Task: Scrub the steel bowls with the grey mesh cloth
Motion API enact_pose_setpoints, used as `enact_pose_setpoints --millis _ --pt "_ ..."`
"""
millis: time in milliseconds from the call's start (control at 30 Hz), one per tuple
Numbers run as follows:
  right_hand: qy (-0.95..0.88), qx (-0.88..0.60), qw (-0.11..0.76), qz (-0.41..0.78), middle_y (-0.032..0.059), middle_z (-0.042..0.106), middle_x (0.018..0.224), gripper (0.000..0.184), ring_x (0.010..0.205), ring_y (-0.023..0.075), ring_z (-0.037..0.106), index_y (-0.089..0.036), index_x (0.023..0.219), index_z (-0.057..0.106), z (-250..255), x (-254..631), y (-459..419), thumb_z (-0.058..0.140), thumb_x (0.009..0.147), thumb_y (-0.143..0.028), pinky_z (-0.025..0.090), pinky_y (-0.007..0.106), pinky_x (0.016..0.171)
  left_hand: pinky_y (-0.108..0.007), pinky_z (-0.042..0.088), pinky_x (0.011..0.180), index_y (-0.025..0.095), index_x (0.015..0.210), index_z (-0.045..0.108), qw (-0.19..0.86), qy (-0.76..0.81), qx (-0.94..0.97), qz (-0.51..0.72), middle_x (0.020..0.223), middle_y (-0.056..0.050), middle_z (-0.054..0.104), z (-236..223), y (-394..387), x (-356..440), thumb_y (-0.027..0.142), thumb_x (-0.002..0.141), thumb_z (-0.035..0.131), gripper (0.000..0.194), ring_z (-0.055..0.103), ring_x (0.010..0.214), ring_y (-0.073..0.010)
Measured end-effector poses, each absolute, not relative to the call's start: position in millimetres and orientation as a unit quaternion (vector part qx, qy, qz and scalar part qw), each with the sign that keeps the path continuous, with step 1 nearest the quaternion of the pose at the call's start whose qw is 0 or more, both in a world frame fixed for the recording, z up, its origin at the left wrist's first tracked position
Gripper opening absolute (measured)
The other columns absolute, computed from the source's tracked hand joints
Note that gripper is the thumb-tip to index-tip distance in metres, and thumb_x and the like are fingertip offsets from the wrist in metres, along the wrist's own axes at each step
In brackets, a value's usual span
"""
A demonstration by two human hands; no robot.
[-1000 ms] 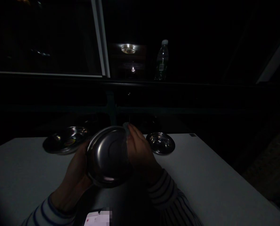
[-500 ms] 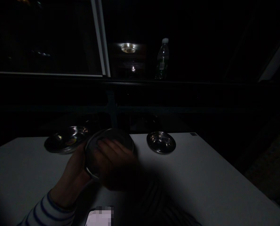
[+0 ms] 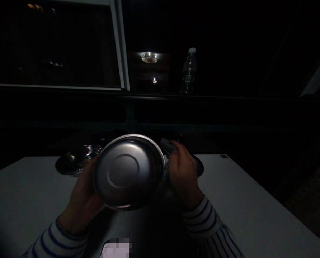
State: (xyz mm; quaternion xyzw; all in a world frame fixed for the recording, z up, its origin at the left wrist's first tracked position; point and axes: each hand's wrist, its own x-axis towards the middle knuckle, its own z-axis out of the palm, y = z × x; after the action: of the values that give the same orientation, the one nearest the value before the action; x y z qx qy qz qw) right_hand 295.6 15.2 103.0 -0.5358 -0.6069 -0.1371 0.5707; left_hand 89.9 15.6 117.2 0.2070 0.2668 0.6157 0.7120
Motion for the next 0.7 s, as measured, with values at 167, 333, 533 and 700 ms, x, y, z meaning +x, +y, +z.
enact_pose_setpoints --millis 167,333,533,700 --pt "-0.605 -0.541 0.559 -0.168 0.0105 0.067 0.095 0.034 0.087 0.0210 0.064 -0.013 0.103 0.060 109.0 298.6 10.2 0.033 0.084 -0.020 0.052 0.034 0.075 -0.028 0.053 0.070 0.014 0.078 0.067 0.719 0.267 0.217 0.604 0.067 -0.004 0.070 120.4 13.6 89.7 0.026 0.084 0.045 0.026 0.067 0.071 -0.0182" --pt "-0.618 -0.538 0.534 -0.208 0.0108 0.067 0.093 0.033 0.087 0.0204 0.064 -0.011 0.104 0.059 114.3 303.7 5.7 0.034 0.084 -0.019 0.051 0.033 0.075 -0.025 0.052 0.055 0.015 0.071 0.066 0.683 0.343 0.245 0.596 0.057 -0.002 0.067 118.7 14.4 88.1 0.027 0.084 0.047 0.026 0.063 0.053 -0.0150" --pt "-0.624 -0.542 0.517 -0.222 0.0095 0.067 0.093 0.032 0.086 0.0191 0.063 -0.012 0.105 0.058 119.3 307.4 -2.1 0.035 0.084 -0.018 0.051 0.031 0.075 -0.025 0.048 0.049 0.017 0.075 0.066 0.613 0.470 0.325 0.545 0.060 -0.002 0.067 110.6 17.4 87.5 0.036 0.076 0.057 0.022 0.061 0.051 -0.0162" --pt "-0.651 -0.567 0.458 -0.211 0.0102 0.067 0.094 0.032 0.085 0.0193 0.063 -0.013 0.105 0.057 105.4 314.1 -8.6 0.033 0.085 -0.020 0.051 0.032 0.074 -0.022 0.036 0.041 0.016 0.046 0.055 0.473 0.509 0.562 0.449 0.041 -0.001 0.052 103.8 15.3 89.3 0.048 0.078 0.049 0.045 0.049 0.040 -0.0128"
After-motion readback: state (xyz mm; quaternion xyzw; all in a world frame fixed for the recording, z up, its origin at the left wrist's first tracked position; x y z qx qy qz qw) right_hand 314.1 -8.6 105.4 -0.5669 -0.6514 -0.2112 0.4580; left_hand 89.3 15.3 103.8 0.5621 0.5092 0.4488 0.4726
